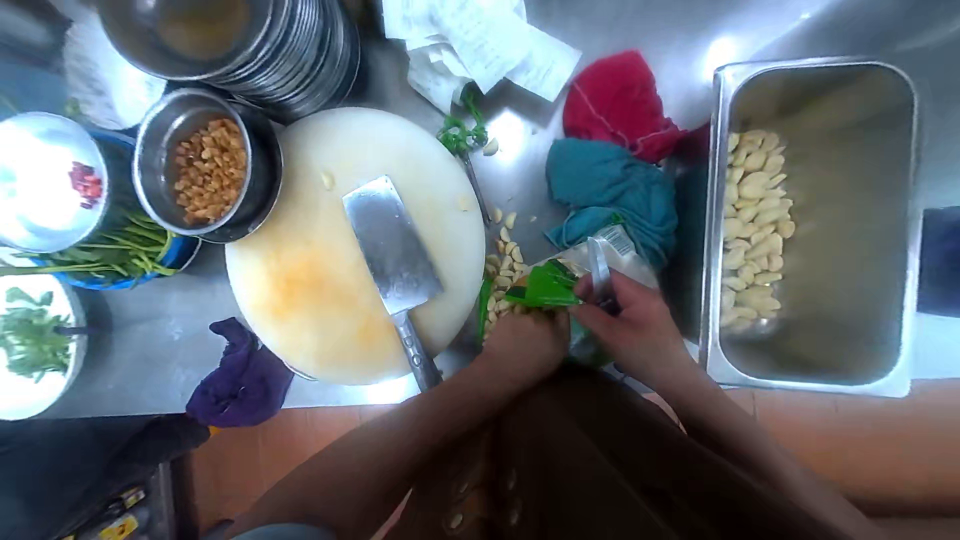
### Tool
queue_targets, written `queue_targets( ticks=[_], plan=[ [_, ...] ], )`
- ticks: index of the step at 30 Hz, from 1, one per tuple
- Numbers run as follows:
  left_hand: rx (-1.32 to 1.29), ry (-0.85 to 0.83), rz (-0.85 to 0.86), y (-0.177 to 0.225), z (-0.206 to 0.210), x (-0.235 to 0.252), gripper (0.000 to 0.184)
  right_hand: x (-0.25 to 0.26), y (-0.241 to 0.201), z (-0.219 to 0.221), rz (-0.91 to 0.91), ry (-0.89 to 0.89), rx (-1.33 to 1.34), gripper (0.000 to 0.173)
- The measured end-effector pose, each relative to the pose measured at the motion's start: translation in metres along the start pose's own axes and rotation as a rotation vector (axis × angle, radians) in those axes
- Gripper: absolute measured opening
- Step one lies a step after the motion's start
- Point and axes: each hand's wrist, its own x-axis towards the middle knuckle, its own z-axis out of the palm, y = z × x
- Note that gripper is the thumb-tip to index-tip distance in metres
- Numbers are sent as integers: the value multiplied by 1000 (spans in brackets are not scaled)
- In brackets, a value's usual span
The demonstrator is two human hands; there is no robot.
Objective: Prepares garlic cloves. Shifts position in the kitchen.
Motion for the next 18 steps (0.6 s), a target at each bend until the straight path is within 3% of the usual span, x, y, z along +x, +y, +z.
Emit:
queue_targets(
  ticks=[5, 10, 15, 18],
  plan=[
    [-156, 102, 223, -32, 11, -8, 15, -5, -1, -5, -44, 11, -15, 13],
    [-577, 273, 52, -33, 9, -35, 19, -6, 1, -8, -53, -7, -24, 15],
    [-1353, 159, -276, -40, -2, -64, 21, -1, 1, -11, -23, -42, -9, 13],
    [-1936, 20, -211, -50, 3, -78, 22, 1, 0, -13, 8, -70, -8, 13]
  ],
)
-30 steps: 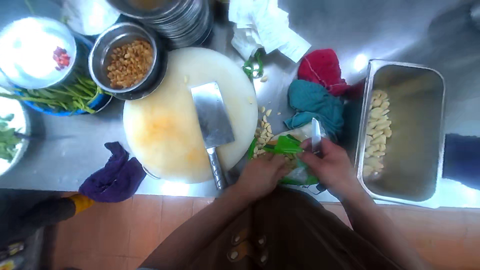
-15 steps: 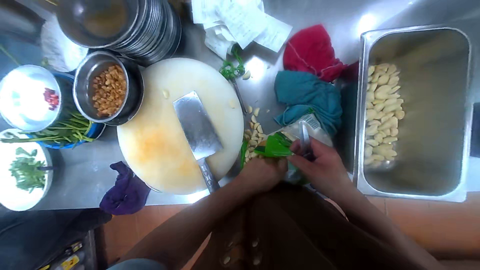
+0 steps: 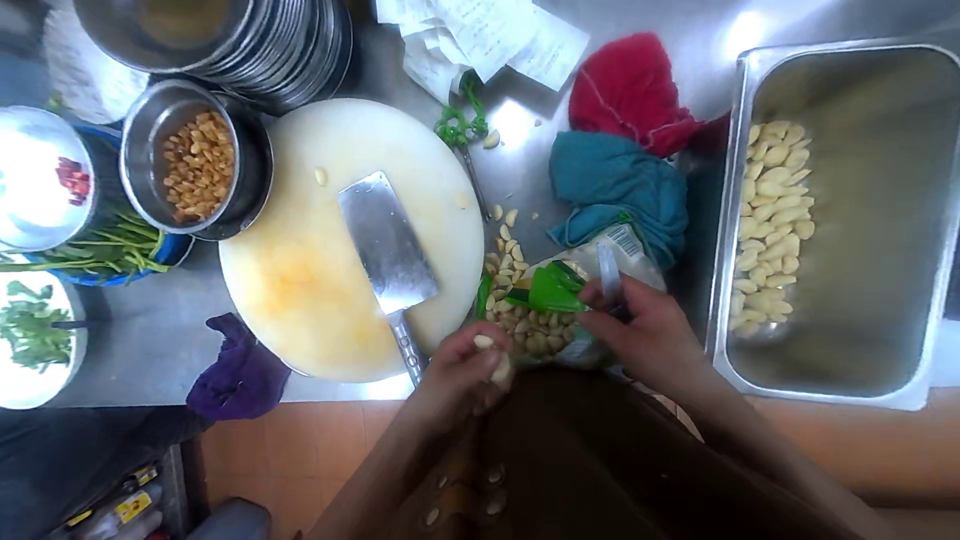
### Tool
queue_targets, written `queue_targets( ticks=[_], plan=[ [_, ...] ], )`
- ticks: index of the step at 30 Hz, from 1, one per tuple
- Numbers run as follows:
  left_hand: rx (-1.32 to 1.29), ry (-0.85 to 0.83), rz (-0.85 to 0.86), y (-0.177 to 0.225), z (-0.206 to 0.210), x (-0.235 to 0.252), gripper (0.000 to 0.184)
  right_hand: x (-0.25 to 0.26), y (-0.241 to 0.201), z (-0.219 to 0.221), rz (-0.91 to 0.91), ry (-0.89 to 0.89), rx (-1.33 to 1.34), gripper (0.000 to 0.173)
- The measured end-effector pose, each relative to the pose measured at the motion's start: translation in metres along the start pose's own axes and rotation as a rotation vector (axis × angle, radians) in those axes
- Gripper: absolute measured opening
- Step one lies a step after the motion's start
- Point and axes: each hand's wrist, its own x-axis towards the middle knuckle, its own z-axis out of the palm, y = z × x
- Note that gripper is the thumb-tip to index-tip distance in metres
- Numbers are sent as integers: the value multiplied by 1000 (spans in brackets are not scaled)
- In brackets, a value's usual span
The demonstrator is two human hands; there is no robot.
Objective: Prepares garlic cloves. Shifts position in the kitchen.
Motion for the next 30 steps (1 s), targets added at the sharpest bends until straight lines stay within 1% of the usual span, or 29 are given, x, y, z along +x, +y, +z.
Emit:
queue_targets(
  ticks=[2, 3, 4, 6, 8, 9, 10, 12, 13, 15, 17, 18, 19, 21, 23, 25, 26, 28, 30],
  plan=[
    [-186, -95, -7, -3, -4, -2, 23, 1, 0, -1, 19, -10, 11, 14],
    [-209, -119, -14, -3, -4, -2, 26, 1, 0, -1, 19, -13, 11, 14],
    [-178, -126, -24, -3, -3, 0, 28, 1, 0, -1, 17, -16, 11, 14],
    [-29, -114, -63, 0, 1, 4, 28, 0, 0, -1, -1, -22, -1, 13],
    [150, -44, -87, 3, 8, 7, 25, -1, 0, -1, -36, -31, -27, 13],
    [302, 32, -61, 4, 13, 9, 22, -2, 0, -2, -57, -39, -45, 14],
    [527, 127, -14, 5, 18, 11, 19, -3, 0, -3, -75, -46, -62, 16],
    [1068, 273, 114, 3, 25, 16, 16, -8, 0, -4, -120, -36, -113, 23],
    [1300, 315, 178, 0, 28, 20, 15, -11, 1, -4, -147, -16, -136, 28],
    [1644, 345, 222, -8, 34, 30, 14, -18, 2, -5, -191, 39, -159, 35],
    [1864, 317, 192, -15, 40, 41, 15, -27, 4, -10, -203, 93, -150, 38],
    [1944, 293, 206, -17, 43, 45, 18, -31, 4, -13, -212, 123, -139, 36],
    [2005, 256, 194, -16, 46, 49, 21, -36, 3, -17, -218, 150, -126, 33],
    [2045, 146, 90, -11, 55, 51, 21, -47, 4, -25, -223, 194, -98, 27],
    [2053, 48, 26, -4, 57, 53, 19, -53, 5, -32, -227, 245, -85, 26],
    [2047, -64, -89, 5, 58, 56, 19, -58, 6, -37, -205, 288, -61, 25],
    [2042, -91, -102, 6, 54, 57, 18, -61, 6, -39, -186, 303, -41, 25],
    [2010, -72, -29, 3, 40, 58, 19, -67, 5, -41, -150, 334, 2, 24],
    [1816, -63, 23, 11, 32, 56, 21, -76, 5, -41, -130, 347, 23, 25]
  ],
)
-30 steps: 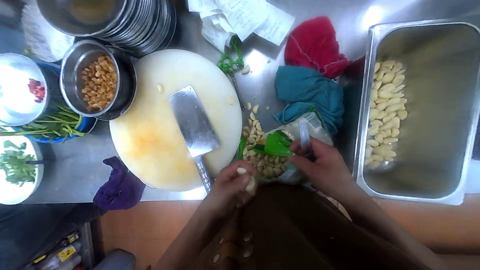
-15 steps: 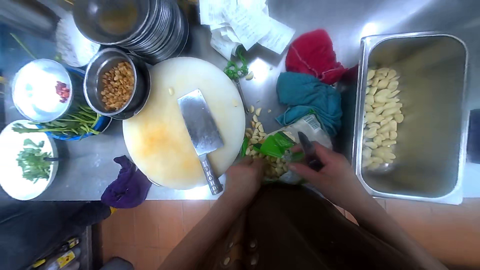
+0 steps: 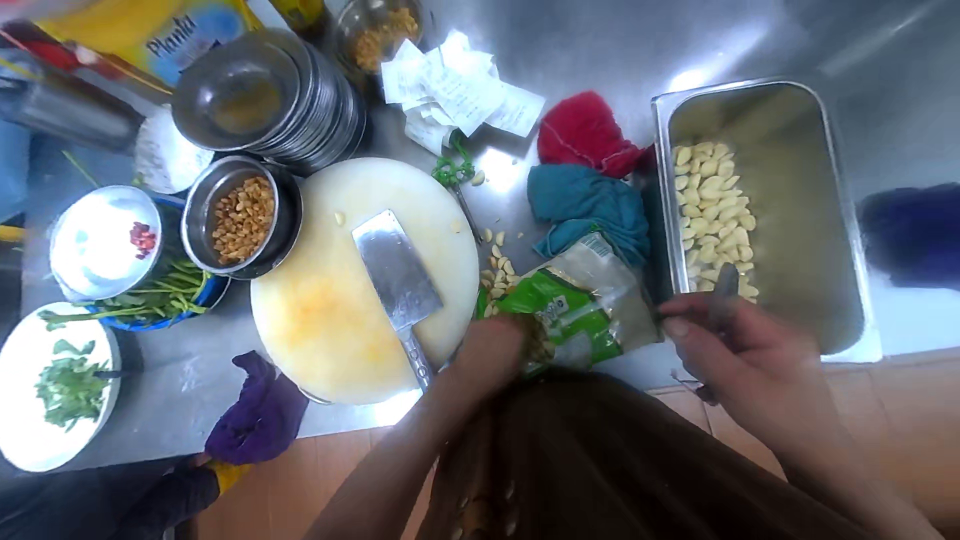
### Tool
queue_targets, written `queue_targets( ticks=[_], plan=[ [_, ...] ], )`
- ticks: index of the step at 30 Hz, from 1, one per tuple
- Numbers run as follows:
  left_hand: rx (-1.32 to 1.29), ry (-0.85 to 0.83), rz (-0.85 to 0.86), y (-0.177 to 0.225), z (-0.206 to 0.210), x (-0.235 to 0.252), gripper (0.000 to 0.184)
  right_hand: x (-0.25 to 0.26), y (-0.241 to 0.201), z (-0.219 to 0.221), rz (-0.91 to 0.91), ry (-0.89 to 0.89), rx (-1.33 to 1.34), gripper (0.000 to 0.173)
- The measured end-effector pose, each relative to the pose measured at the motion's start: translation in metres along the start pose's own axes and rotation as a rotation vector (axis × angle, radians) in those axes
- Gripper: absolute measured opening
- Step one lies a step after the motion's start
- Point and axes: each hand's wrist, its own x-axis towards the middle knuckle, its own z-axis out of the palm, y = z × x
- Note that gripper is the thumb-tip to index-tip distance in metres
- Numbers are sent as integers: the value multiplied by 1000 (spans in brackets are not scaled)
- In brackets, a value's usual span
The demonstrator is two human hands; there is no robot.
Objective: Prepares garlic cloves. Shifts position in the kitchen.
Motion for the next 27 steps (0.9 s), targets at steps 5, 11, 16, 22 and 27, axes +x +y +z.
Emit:
queue_targets(
  ticks=[5, 11, 16, 22, 27],
  plan=[
    [-907, 88, 69, -4, -28, -43, 27, -17, -12, 3, 59, -121, -108, 40],
    [-1426, 37, 260, 11, -26, -75, 27, -14, -45, 39, -146, -356, -154, 37],
    [-1210, 240, 333, 24, -32, -97, 25, -3, -70, 58, -433, -396, -248, 36],
    [-826, 603, 405, 27, -40, -114, 23, -11, -77, 67, -634, -362, -275, 50],
    [-784, 640, 468, 24, -46, -117, 24, -18, -78, 78, -663, -326, -243, 50]
  ],
)
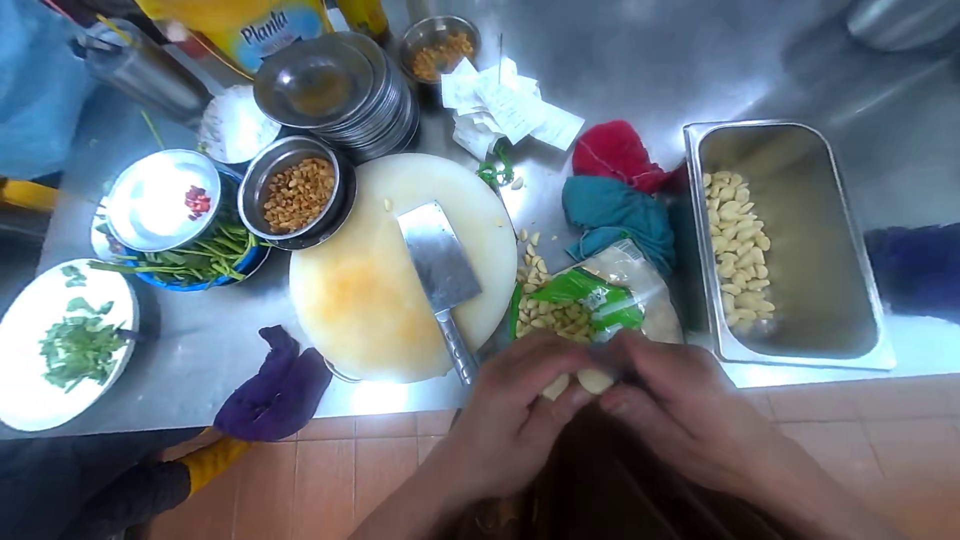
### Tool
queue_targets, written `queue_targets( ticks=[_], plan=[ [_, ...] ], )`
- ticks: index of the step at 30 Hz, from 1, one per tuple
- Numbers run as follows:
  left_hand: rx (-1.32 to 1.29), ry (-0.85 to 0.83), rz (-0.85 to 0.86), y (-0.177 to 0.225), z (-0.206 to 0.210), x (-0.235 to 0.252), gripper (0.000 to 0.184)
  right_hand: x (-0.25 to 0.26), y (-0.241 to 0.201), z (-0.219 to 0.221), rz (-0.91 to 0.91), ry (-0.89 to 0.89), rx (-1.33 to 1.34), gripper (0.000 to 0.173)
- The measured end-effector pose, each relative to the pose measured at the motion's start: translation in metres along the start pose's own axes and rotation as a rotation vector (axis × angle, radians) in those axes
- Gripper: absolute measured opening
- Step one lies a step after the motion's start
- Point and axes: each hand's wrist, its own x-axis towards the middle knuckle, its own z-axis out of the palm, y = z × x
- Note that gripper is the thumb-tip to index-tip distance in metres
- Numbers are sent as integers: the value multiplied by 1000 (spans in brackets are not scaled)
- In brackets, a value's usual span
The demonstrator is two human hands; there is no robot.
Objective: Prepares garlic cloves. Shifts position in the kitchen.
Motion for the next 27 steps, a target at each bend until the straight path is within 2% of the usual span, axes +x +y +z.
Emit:
queue_targets(
  ticks=[4, 6, 9, 10, 12, 14, 16, 17, 19, 21, 23, 25, 27],
  plan=[
    [58, -12, 30, -4, -5, 5, 20, -1, -3, 9, 23, 48, -56, 49],
    [100, -15, 35, -9, -4, 7, 20, -2, -2, 15, 75, 38, 3, 47],
    [373, 73, 72, -23, 1, 12, 16, 0, 5, 26, 194, 94, 44, 47],
    [501, 133, 53, -30, 3, 15, 16, 1, 8, 29, 216, 156, -28, 46],
    [615, 223, -121, -43, 1, 22, 22, 7, 16, 29, 252, 274, -199, 46],
    [404, 254, -356, -52, -9, 26, 25, 19, 31, 25, 333, 302, -296, 43],
    [7, 254, -521, -55, -16, 25, 27, 35, 52, 28, 431, 206, -311, 37],
    [-118, 230, -546, -53, -16, 26, 27, 45, 59, 31, 487, 121, -283, 33],
    [-154, 129, -480, -43, -10, 31, 27, 63, 64, 34, 623, -76, -191, 27],
    [-82, -2, -340, -31, 0, 43, 25, 66, 59, 31, 697, -110, -76, 16],
    [-3, -100, -198, -19, 14, 63, 23, 50, 53, 14, 765, 6, 43, 14],
    [20, -167, -125, -10, 37, 87, 23, 12, 57, -12, 839, 252, 116, 16],
    [14, -224, -137, -8, 69, 116, 23, -35, 68, -42, 928, 544, 178, 18]
  ],
)
